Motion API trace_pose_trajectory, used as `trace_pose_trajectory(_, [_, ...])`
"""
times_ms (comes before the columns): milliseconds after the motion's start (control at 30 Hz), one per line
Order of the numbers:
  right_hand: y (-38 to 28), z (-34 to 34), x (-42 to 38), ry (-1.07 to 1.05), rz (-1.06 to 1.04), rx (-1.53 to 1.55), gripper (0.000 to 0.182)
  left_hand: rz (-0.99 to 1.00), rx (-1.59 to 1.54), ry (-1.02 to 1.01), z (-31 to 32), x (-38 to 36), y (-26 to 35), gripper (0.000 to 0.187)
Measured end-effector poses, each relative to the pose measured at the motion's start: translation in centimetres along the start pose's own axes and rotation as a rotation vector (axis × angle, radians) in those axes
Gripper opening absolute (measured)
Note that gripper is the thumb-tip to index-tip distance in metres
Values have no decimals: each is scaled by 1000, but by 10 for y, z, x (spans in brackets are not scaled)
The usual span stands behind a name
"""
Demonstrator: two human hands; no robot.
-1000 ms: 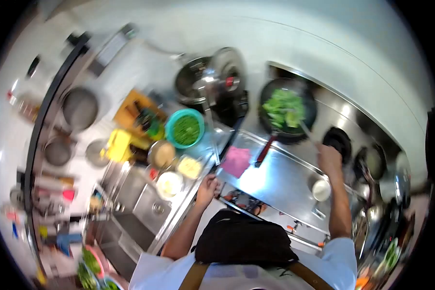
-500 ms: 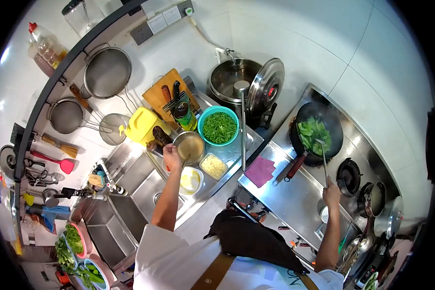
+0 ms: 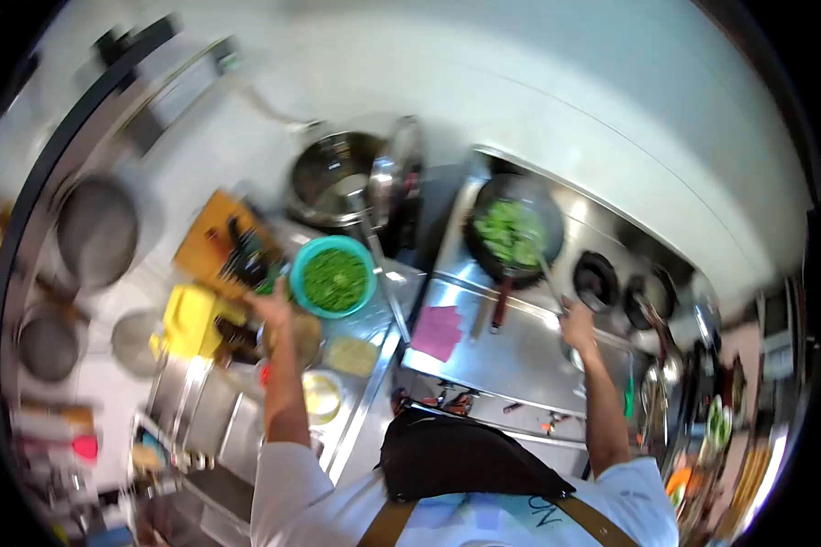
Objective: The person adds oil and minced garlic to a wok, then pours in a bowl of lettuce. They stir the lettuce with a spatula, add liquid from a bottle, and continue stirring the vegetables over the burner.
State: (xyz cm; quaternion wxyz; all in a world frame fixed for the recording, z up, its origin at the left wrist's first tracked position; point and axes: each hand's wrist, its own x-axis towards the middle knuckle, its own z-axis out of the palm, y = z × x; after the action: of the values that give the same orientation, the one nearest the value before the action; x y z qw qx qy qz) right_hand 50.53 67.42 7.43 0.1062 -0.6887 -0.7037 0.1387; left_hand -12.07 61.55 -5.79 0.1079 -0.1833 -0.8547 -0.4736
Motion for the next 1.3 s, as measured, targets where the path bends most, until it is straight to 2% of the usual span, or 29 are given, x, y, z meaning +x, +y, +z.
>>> trace_pose_trajectory(33, [0, 7, 3, -23, 72, -68, 51, -93, -6, -74, -15, 3, 22, 97])
trace_pose_trajectory(100, [-2, 21, 11, -81, 177, -68, 53, 59, -136, -15, -8, 5, 18, 93])
trace_pose_trajectory(167, [-7, 40, 18, -77, 197, -31, 48, -9, -82, -56, -4, 8, 12, 84])
trace_pose_trajectory(200, [-2, 44, 18, -65, 217, -17, 48, 44, -74, -51, -3, 8, 6, 83])
trace_pose_trajectory(300, [6, 50, 20, -138, 193, -47, 47, 126, -66, -40, -26, 2, 31, 78])
trace_pose_trajectory(367, [12, 51, 18, -20, 155, -105, 48, 181, -173, -146, -49, 1, 49, 78])
trace_pose_trajectory(400, [8, 51, 19, -33, 142, -104, 48, 261, -257, -111, -58, 2, 63, 74])
trace_pose_trajectory(467, [-9, 44, 17, 159, -18, -104, 50, 269, -286, -9, -75, 4, 95, 73])
trace_pose_trajectory(500, [-35, 30, 15, 114, -31, 38, 47, 285, -340, 54, -77, 8, 105, 72])
trace_pose_trajectory(533, [-67, 22, 13, 67, -40, 182, 44, 288, -538, 61, -86, 3, 132, 67])
trace_pose_trajectory(567, [-91, 29, 11, 209, -230, 384, 40, 236, -668, 45, -84, 3, 142, 55])
trace_pose_trajectory(633, [-145, 30, 3, -28, -329, 671, 41, -72, -1166, -128, -101, -29, 202, 49])
trace_pose_trajectory(700, [-194, 38, -11, -28, -521, 776, 50, -357, -1263, -264, -99, -59, 226, 61])
trace_pose_trajectory(733, [-213, 37, -19, -59, -560, 861, 57, -474, -1272, -346, -97, -78, 234, 60])
trace_pose_trajectory(767, [-229, 27, -30, -36, -543, 998, 60, -593, -1279, -434, -92, -97, 244, 60])
trace_pose_trajectory(800, [-234, 30, -32, 83, -519, 988, 57, -678, -1305, -566, -89, -115, 249, 58])
trace_pose_trajectory(900, [-213, 29, -31, 350, -425, 865, 45, -813, -1336, -859, -71, -164, 248, 53])
trace_pose_trajectory(967, [-188, 24, -25, 386, -330, 771, 33, -931, -1311, -932, -66, -195, 257, 49])
trace_pose_trajectory(1033, [-160, 29, -9, 488, -309, 753, 27, -957, -1286, -980, -49, -215, 255, 44])
trace_pose_trajectory(1067, [-145, 33, -2, 441, -162, 834, 23, -984, -1281, -987, -40, -222, 256, 43])
trace_pose_trajectory(1100, [-128, 43, 15, 626, -218, 845, 21, -1010, -1278, -992, -34, -228, 263, 43])
trace_pose_trajectory(1167, [-109, 10, 18, 271, 172, 1161, 21, -1033, -1251, -1009, -25, -231, 284, 41])
trace_pose_trajectory(1200, [-87, 21, 34, 400, 134, 1024, 20, -1061, -1237, -1013, -19, -233, 296, 39])
trace_pose_trajectory(1233, [-60, 44, 51, 523, 100, 884, 19, -1011, -1315, -1055, 5, -232, 289, 38])
trace_pose_trajectory(1267, [-32, 57, 58, 687, -44, 537, 20, -877, -1308, -1016, 8, -234, 306, 38])
trace_pose_trajectory(1300, [-9, 73, 56, 701, -29, 540, 20, -744, -1303, -977, 12, -239, 327, 38])
